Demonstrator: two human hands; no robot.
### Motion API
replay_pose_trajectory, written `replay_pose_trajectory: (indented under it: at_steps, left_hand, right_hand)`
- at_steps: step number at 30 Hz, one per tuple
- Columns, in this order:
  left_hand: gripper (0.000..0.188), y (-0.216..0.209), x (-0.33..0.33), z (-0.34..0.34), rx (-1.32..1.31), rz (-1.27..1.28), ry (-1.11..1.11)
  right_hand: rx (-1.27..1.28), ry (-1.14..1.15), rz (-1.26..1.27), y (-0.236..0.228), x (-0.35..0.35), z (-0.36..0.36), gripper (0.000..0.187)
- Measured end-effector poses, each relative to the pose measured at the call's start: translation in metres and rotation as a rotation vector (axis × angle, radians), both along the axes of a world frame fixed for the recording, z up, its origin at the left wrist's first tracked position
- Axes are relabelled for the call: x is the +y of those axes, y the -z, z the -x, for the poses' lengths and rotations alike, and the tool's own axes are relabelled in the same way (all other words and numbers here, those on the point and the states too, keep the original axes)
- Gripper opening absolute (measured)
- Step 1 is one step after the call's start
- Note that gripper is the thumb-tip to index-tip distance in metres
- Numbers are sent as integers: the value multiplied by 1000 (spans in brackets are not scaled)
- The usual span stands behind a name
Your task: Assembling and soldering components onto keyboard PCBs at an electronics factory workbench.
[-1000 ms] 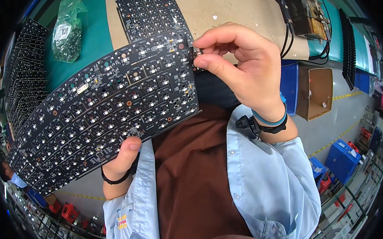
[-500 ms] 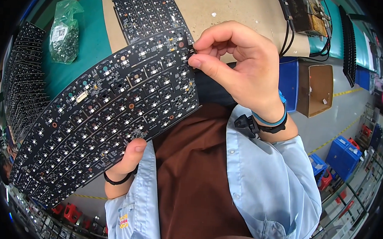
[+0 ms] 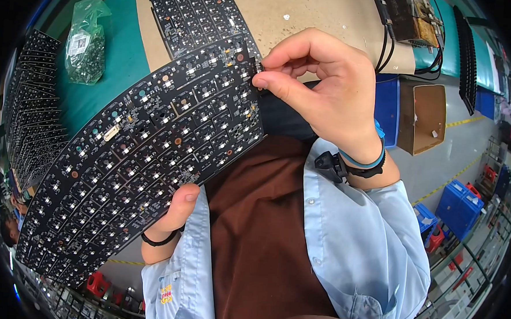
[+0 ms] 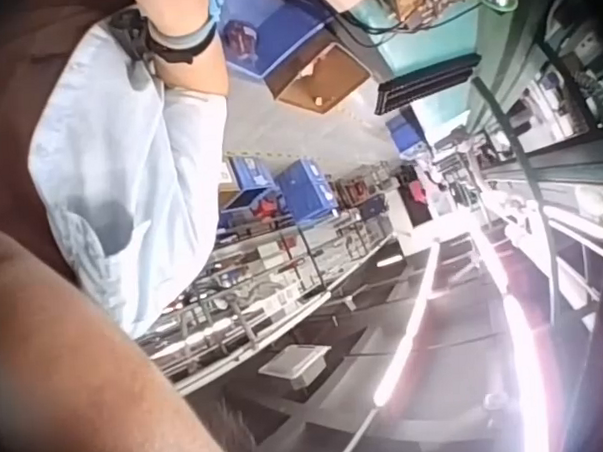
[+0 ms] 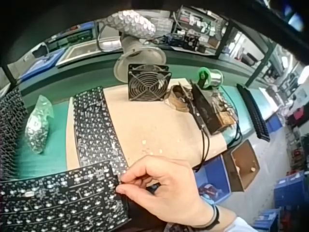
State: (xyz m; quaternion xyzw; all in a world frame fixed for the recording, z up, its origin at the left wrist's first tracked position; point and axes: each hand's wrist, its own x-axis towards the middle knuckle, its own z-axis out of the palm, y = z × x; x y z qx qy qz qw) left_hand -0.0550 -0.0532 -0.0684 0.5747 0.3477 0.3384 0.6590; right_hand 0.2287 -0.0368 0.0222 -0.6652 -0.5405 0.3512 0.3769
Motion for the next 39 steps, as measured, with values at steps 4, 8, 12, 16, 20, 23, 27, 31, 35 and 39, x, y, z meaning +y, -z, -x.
replay_pose_trajectory:
  at_steps: [4, 8, 12, 16, 20, 23, 27, 31, 35, 39]
  left_hand:
    - [81, 5, 0, 1, -27, 11, 48]
    - [79, 7, -1, 0, -61, 34, 42]
    - [79, 8, -1, 0, -60, 8, 41]
    - [79, 9, -2, 2, -24, -3, 73]
    - [79, 10, -6, 2, -15, -19, 68]
    - [79, 9, -7, 0, -35, 16, 41]
    - [77, 9, -4, 3, 11, -39, 66]
    - [76, 10, -4, 5, 26, -31, 87]
    - [76, 7, 0, 2, 28, -89, 89]
    - [76, 1, -1, 0, 25, -37, 65]
  right_hand:
    - [-12, -2, -4, -1, 0, 0, 19]
    - [-16, -3, -11, -1, 0, 0, 19]
    - [-10, -5, -18, 0, -1, 0, 19]
    - [-10, -12, -12, -1, 0, -1, 18]
    - [-19, -29, -7, -2, 0, -1, 18]
    - [-25, -37, -5, -2, 1, 0, 18]
    - [-12, -24, -22, -2, 0, 0, 19]
    - [-26, -24, -40, -2, 0, 0, 19]
    - [-14, -53, -68, -1, 1, -1, 19]
    - [-29, -43, -62, -1, 1, 0, 19]
